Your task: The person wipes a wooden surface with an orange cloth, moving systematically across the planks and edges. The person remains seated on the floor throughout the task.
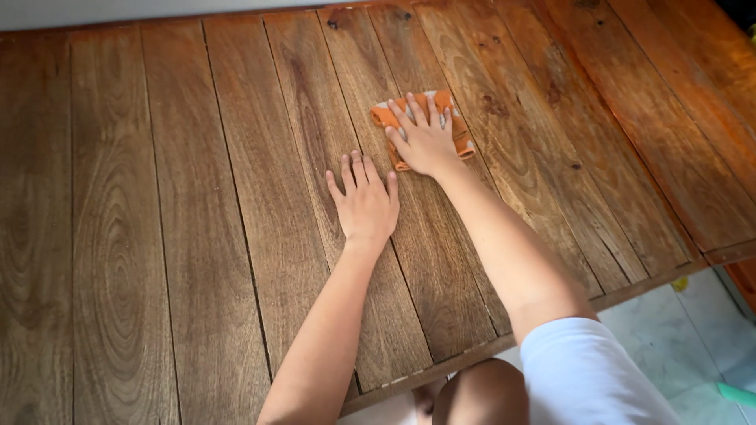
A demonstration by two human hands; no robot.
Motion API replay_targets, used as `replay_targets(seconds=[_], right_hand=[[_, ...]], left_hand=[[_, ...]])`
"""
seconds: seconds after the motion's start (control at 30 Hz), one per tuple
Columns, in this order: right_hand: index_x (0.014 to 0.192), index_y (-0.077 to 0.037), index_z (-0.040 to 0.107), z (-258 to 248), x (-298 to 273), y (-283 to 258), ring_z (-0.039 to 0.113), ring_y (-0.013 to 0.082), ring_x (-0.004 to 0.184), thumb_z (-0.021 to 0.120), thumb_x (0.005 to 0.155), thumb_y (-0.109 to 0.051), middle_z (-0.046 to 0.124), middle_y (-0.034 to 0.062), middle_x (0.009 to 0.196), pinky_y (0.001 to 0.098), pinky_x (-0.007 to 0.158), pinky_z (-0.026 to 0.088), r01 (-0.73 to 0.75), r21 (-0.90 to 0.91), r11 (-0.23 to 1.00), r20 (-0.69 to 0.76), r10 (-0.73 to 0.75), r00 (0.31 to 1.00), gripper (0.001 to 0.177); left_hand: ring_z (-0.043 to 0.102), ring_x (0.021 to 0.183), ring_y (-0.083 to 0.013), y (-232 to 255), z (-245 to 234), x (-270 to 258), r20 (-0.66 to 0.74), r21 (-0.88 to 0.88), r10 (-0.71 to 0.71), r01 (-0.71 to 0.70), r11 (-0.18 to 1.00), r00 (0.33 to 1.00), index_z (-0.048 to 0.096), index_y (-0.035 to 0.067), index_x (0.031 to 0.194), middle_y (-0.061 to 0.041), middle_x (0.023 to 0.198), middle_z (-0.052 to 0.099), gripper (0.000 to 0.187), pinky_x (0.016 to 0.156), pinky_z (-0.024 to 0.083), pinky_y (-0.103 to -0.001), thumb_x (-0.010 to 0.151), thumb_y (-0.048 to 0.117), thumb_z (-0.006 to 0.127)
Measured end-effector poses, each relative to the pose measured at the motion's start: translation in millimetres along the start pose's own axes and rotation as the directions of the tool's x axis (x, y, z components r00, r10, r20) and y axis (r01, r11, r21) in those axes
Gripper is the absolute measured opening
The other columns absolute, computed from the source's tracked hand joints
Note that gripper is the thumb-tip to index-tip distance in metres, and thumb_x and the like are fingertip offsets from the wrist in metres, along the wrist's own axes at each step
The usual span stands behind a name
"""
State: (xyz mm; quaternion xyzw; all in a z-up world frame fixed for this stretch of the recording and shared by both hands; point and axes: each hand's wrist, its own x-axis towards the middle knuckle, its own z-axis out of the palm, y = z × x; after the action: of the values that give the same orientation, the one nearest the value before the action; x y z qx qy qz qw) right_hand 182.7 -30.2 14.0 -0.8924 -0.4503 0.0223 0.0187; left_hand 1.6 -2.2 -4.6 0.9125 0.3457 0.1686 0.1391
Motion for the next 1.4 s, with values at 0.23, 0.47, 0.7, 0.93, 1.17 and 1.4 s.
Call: replay_targets(seconds=[0.23,0.47,0.7,0.93,1.17,1.4], right_hand=[[0.164,-0.038,0.018,3.2,44.6,0.8,-0.001,0.0377,0.158,0.022,0.102,-0.063,0.007,0.0042,0.174,0.0611,0.124,-0.004,-0.041,0.023,0.999,0.000,0.041,0.999,0.067],[0.164,-0.041,0.016,0.5,81.8,-2.2,-0.001,0.0344,0.159,0.019,0.101,-0.063,0.007,-0.0024,0.173,0.0600,0.125,-0.004,-0.076,0.022,0.997,0.017,0.075,0.997,0.066],[0.163,-0.042,0.016,-1.8,121.5,-4.2,0.000,0.0332,0.159,0.019,0.101,-0.062,0.008,-0.0046,0.173,0.0591,0.126,-0.003,-0.095,0.035,0.995,0.004,0.095,0.995,0.065],[0.165,-0.040,0.017,0.3,139.4,-4.3,0.001,0.0321,0.160,0.022,0.104,-0.060,0.009,-0.0041,0.174,0.0576,0.127,-0.001,-0.109,0.044,0.993,-0.026,0.110,0.994,0.065],[0.166,-0.022,0.012,-0.2,87.1,-3.1,-0.003,0.0316,0.158,0.013,0.107,-0.053,0.005,0.0036,0.172,0.0526,0.127,0.000,0.039,0.071,0.997,0.018,-0.040,0.999,0.066],[0.161,-0.010,0.031,12.7,-78.2,9.2,0.010,0.0327,0.157,0.030,0.110,-0.042,0.021,0.0126,0.169,0.0512,0.127,0.007,0.239,0.035,0.970,-0.102,-0.235,0.967,0.060]], left_hand=[[0.029,0.151,-0.0326,0.3,1.9,-1.4,-0.013,0.032,0.013,-0.012,0.999,1.000,0.044,-0.001,0.148,-0.018,0.159,0.039,0.063,0.123,0.014,-0.059,0.103,0.043,0.040],[0.030,0.150,-0.0333,1.2,2.5,-2.7,-0.042,0.032,0.013,-0.012,0.999,0.999,0.044,-0.001,0.148,-0.019,0.158,0.040,0.063,0.122,0.014,-0.060,0.103,0.043,0.042],[0.032,0.149,-0.0333,4.0,-2.4,-2.7,-0.054,0.025,0.008,-0.007,1.000,0.998,0.046,-0.002,0.147,-0.019,0.157,0.042,0.063,0.122,0.015,-0.060,0.101,0.042,0.044],[0.031,0.150,-0.0336,3.3,-0.4,-2.3,-0.041,0.016,0.008,-0.007,1.000,0.999,0.045,-0.002,0.147,-0.019,0.157,0.041,0.063,0.122,0.015,-0.060,0.101,0.042,0.045],[0.030,0.150,-0.0326,0.7,-2.0,-1.1,-0.004,0.015,0.003,-0.003,1.000,1.000,0.044,-0.002,0.147,-0.019,0.157,0.039,0.064,0.122,0.013,-0.059,0.101,0.043,0.041],[0.030,0.150,-0.0332,-1.1,2.6,2.1,-0.013,-0.072,-0.020,0.019,0.997,1.000,0.046,-0.001,0.147,-0.019,0.158,0.040,0.059,0.123,0.012,-0.059,0.108,0.040,0.029]])
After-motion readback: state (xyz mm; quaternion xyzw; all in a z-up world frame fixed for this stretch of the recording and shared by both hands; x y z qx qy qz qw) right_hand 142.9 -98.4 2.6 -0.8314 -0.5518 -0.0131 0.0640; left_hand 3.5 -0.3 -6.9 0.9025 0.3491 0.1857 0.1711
